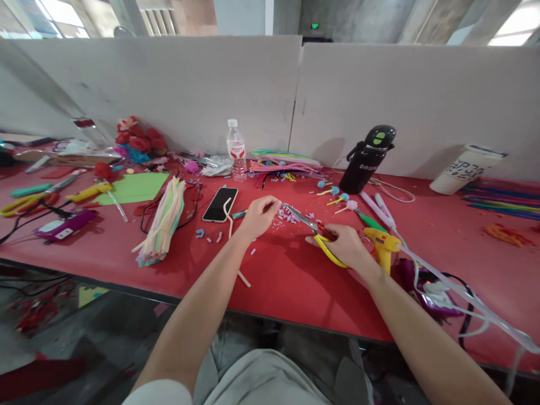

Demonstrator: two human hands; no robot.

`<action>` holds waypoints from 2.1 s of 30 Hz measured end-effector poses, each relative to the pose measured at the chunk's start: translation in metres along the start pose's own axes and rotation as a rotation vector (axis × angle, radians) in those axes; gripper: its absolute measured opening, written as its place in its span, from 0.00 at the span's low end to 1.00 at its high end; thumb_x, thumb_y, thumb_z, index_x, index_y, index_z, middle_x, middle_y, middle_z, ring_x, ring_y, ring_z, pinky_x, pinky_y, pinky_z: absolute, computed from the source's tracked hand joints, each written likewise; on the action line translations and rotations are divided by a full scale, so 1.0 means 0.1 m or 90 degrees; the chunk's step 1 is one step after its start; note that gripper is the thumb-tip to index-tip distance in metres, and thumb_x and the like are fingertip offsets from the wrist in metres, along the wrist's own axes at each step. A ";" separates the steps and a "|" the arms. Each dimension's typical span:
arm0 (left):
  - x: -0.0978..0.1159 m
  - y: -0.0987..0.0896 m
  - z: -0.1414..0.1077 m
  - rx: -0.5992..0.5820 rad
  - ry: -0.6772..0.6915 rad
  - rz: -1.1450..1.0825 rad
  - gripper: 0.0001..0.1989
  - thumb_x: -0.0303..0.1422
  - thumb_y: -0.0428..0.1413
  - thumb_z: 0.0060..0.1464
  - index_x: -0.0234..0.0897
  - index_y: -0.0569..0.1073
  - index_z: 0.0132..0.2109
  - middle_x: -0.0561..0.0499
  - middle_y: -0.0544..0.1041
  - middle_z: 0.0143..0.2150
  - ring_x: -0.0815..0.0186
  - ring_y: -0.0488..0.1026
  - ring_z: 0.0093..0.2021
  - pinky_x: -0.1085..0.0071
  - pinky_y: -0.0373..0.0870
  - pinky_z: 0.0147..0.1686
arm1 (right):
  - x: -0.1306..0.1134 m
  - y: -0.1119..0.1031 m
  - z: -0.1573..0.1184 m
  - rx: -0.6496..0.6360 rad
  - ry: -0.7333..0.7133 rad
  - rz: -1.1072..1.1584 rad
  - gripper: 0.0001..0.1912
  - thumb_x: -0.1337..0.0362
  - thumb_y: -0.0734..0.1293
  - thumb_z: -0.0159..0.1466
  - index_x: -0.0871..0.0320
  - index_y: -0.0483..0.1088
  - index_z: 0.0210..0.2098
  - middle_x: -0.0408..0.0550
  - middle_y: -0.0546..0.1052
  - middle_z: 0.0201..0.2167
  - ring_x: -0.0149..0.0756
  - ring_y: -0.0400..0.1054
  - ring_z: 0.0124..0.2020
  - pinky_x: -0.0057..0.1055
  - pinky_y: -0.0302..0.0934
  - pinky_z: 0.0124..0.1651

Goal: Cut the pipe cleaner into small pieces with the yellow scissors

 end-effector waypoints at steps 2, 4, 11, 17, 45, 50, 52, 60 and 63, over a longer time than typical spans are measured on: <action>0.00 0.00 0.00 -0.001 -0.002 -0.003 0.15 0.40 0.48 0.58 0.33 0.69 0.31 0.53 0.66 0.25 0.72 0.61 0.26 0.74 0.58 0.29 | 0.00 0.00 0.01 0.001 0.000 -0.004 0.28 0.43 0.68 0.50 0.58 0.51 0.18 0.37 0.51 0.17 0.25 0.44 0.21 0.24 0.40 0.21; 0.00 0.00 -0.01 -0.004 -0.005 -0.005 0.15 0.40 0.48 0.58 0.33 0.69 0.32 0.53 0.67 0.25 0.72 0.62 0.26 0.74 0.58 0.29 | -0.01 0.00 0.01 0.002 0.002 -0.010 0.29 0.43 0.67 0.50 0.58 0.51 0.18 0.37 0.51 0.17 0.25 0.43 0.21 0.24 0.40 0.21; 0.00 0.00 -0.02 -0.002 -0.009 -0.006 0.14 0.40 0.47 0.58 0.33 0.69 0.32 0.53 0.68 0.26 0.72 0.63 0.27 0.74 0.59 0.29 | -0.01 0.01 0.00 0.022 -0.006 -0.016 0.28 0.42 0.66 0.51 0.58 0.51 0.18 0.37 0.50 0.18 0.25 0.43 0.21 0.24 0.39 0.21; -0.01 0.00 -0.01 0.001 -0.023 -0.012 0.15 0.41 0.48 0.58 0.33 0.69 0.32 0.53 0.67 0.26 0.72 0.63 0.26 0.74 0.59 0.28 | 0.00 0.02 0.00 0.009 0.002 -0.001 0.28 0.42 0.67 0.51 0.58 0.53 0.19 0.37 0.53 0.18 0.25 0.45 0.21 0.24 0.41 0.22; -0.01 0.02 -0.01 0.008 -0.047 -0.016 0.16 0.42 0.46 0.58 0.34 0.68 0.30 0.53 0.66 0.25 0.71 0.62 0.26 0.73 0.58 0.28 | -0.03 -0.01 -0.01 0.010 0.003 -0.007 0.28 0.43 0.67 0.51 0.58 0.52 0.18 0.38 0.50 0.18 0.24 0.42 0.21 0.24 0.39 0.20; 0.01 0.02 -0.02 0.005 -0.050 0.001 0.16 0.42 0.46 0.58 0.34 0.68 0.31 0.54 0.66 0.25 0.71 0.62 0.26 0.73 0.57 0.27 | 0.00 0.01 -0.01 0.006 -0.001 -0.007 0.29 0.41 0.66 0.51 0.58 0.52 0.18 0.38 0.51 0.18 0.25 0.43 0.21 0.25 0.40 0.21; 0.01 0.02 -0.02 0.003 -0.050 0.004 0.17 0.43 0.46 0.58 0.34 0.68 0.30 0.54 0.66 0.24 0.71 0.62 0.25 0.73 0.57 0.27 | 0.00 0.01 -0.01 0.004 -0.001 -0.008 0.29 0.41 0.66 0.50 0.58 0.52 0.18 0.38 0.51 0.18 0.25 0.43 0.21 0.25 0.40 0.21; 0.00 0.04 -0.01 0.000 -0.049 0.016 0.17 0.41 0.46 0.58 0.34 0.66 0.28 0.54 0.64 0.23 0.72 0.59 0.24 0.73 0.55 0.26 | -0.03 -0.01 0.00 0.003 0.008 -0.008 0.29 0.42 0.66 0.51 0.59 0.52 0.17 0.38 0.49 0.18 0.24 0.42 0.21 0.24 0.39 0.20; 0.00 0.04 -0.01 -0.001 -0.053 0.018 0.17 0.41 0.45 0.58 0.34 0.66 0.28 0.55 0.63 0.22 0.72 0.58 0.23 0.74 0.54 0.25 | -0.02 -0.01 -0.01 0.004 0.000 -0.004 0.28 0.41 0.66 0.51 0.59 0.54 0.18 0.38 0.50 0.18 0.24 0.43 0.21 0.24 0.39 0.20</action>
Point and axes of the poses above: each hand's wrist, its own z-axis towards the middle knuckle, its own y-axis out of the palm, x = y × z, the point moved 1 cm from there along z, towards the middle knuckle
